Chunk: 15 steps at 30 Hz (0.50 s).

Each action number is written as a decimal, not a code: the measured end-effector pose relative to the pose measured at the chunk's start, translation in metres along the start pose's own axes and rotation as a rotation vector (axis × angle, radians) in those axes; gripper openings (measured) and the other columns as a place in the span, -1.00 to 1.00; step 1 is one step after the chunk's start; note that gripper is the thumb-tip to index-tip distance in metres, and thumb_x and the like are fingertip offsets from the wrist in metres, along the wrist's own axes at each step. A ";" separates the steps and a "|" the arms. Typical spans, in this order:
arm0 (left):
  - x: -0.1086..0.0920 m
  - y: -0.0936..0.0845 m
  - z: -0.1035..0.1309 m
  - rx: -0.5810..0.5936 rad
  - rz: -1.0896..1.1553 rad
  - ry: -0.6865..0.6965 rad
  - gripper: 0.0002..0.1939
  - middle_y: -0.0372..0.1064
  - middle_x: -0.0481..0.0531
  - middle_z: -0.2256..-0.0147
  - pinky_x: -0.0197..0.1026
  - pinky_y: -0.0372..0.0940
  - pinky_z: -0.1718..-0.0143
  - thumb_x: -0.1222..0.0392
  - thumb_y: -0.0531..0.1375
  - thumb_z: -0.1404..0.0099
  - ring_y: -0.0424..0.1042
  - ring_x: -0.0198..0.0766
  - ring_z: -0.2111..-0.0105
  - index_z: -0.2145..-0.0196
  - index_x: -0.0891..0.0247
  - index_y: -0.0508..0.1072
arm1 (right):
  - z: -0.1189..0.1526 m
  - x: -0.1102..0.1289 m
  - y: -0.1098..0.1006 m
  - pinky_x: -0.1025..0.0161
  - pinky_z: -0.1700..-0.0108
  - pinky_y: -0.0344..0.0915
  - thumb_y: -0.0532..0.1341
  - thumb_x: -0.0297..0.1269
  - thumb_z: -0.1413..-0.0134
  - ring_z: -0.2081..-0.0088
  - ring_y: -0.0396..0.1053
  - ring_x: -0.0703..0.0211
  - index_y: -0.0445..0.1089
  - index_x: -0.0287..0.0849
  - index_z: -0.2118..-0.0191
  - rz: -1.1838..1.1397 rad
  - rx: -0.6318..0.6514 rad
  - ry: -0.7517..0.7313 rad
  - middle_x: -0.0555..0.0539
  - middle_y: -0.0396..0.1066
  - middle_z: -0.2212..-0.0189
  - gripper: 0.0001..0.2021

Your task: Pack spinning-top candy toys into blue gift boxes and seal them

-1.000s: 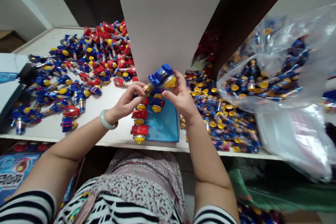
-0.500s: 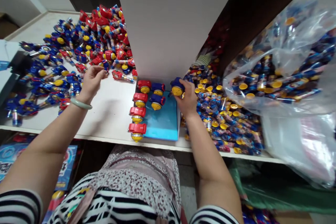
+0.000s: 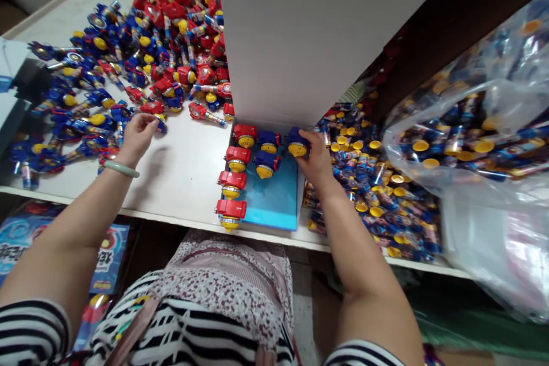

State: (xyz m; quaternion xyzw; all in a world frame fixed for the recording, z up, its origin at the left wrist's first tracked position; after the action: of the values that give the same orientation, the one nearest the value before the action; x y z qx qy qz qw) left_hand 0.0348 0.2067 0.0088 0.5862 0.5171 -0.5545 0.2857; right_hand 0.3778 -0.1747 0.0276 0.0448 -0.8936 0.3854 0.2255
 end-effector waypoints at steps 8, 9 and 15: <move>0.001 -0.002 0.013 0.074 -0.110 -0.011 -0.88 0.41 -0.15 0.37 -0.34 0.31 0.30 0.31 0.25 -0.20 0.43 -0.44 0.42 0.26 0.26 0.45 | -0.004 0.004 -0.014 -0.09 -0.10 0.37 0.21 -0.40 0.02 -0.08 0.37 -0.11 0.21 -0.09 -0.19 -0.050 0.149 -0.110 -0.22 0.36 -0.02 -0.41; 0.000 -0.001 0.014 0.090 -0.128 0.009 -0.87 0.41 -0.15 0.37 -0.33 0.31 0.29 0.28 0.25 -0.18 0.44 -0.43 0.41 0.26 0.23 0.45 | -0.004 0.005 -0.015 -0.08 -0.10 0.36 0.20 -0.41 0.02 -0.08 0.37 -0.10 0.20 -0.10 -0.19 -0.044 0.142 -0.108 -0.22 0.36 -0.02 -0.41; -0.009 0.017 0.019 0.150 -0.076 0.057 -0.84 0.41 -0.13 0.35 -0.27 0.35 0.30 0.18 0.27 -0.13 0.44 -0.38 0.41 0.29 0.19 0.45 | -0.006 0.005 -0.019 0.02 -0.06 0.37 0.22 -0.42 0.03 -0.06 0.40 -0.04 0.23 -0.08 -0.17 -0.093 0.263 -0.027 -0.17 0.40 -0.06 -0.43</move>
State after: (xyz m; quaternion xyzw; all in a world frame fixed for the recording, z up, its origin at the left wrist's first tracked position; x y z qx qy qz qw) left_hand 0.0448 0.1819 0.0088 0.6012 0.5040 -0.5853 0.2049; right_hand 0.3806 -0.1835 0.0461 0.1205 -0.8353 0.4878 0.2230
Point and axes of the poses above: each hand's wrist, its own z-axis away from the middle knuckle, its own y-axis out of the palm, x = y × z, the point moved 1 cm from there along -z, towards the middle knuckle
